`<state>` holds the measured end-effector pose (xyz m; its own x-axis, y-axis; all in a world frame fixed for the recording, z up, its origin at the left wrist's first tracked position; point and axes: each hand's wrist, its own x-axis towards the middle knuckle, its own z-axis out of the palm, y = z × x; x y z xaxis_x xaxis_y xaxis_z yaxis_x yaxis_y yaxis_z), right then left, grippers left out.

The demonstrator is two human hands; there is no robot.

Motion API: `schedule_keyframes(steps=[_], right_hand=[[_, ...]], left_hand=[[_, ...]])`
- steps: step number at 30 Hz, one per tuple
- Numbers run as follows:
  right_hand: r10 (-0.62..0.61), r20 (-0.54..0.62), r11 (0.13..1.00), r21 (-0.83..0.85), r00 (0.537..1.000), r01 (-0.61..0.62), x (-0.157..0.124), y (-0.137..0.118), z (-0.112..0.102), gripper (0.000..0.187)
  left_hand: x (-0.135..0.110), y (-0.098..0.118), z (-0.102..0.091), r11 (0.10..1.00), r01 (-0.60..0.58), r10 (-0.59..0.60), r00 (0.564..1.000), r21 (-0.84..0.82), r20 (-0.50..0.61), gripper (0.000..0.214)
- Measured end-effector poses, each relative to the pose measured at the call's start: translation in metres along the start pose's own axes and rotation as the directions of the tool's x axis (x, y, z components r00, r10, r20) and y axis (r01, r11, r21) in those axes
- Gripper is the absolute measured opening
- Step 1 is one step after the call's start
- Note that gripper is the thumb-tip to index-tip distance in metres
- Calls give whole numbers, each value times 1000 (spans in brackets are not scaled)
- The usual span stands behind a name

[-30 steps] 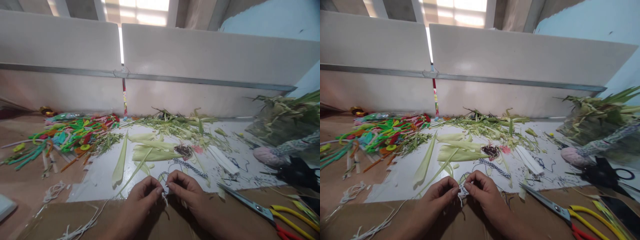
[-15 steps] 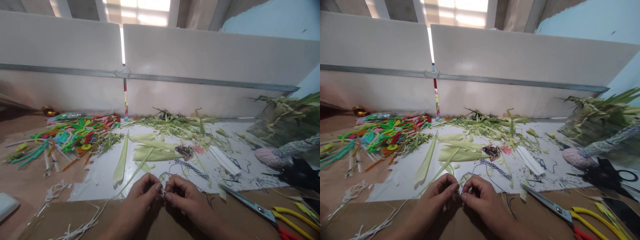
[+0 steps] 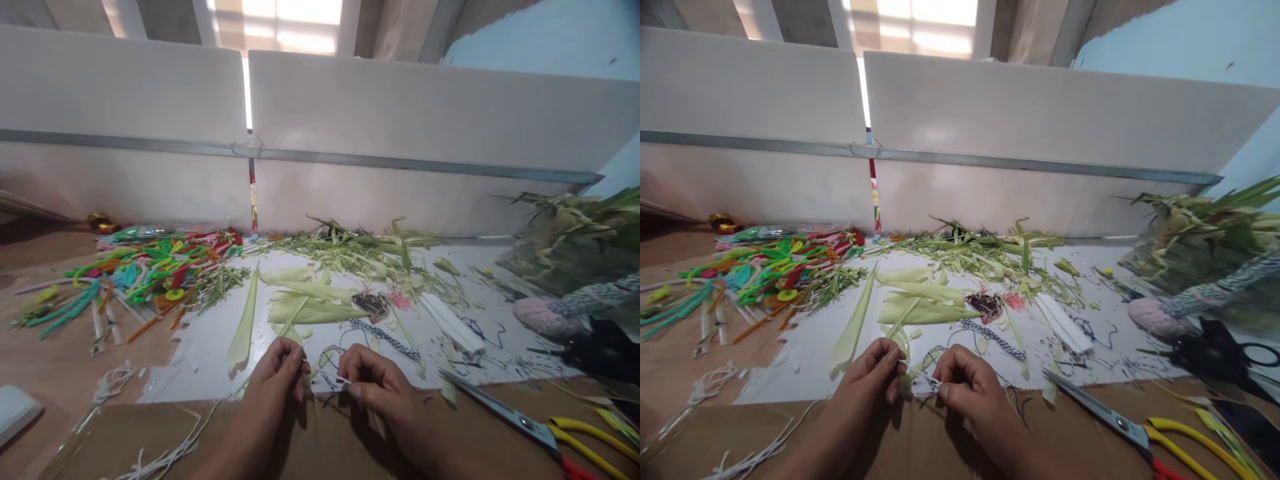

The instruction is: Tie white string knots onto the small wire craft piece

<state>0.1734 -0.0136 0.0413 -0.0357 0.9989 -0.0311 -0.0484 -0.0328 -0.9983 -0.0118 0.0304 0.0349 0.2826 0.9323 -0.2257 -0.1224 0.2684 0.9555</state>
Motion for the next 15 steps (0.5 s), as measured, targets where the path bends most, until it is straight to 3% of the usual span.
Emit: schedule_keyframes(steps=[6, 15], right_hand=[[-50, -2, 997, 52, 999, 50, 0, 0, -2, 10], [-23, -67, 970, 242, 998, 39, 5, 6, -4, 13]], left_hand=[[1, -1, 0, 998, -22, 21, 999, -62, -26, 36], [1, 0, 1, 992, -41, 39, 999, -121, -23, 35]])
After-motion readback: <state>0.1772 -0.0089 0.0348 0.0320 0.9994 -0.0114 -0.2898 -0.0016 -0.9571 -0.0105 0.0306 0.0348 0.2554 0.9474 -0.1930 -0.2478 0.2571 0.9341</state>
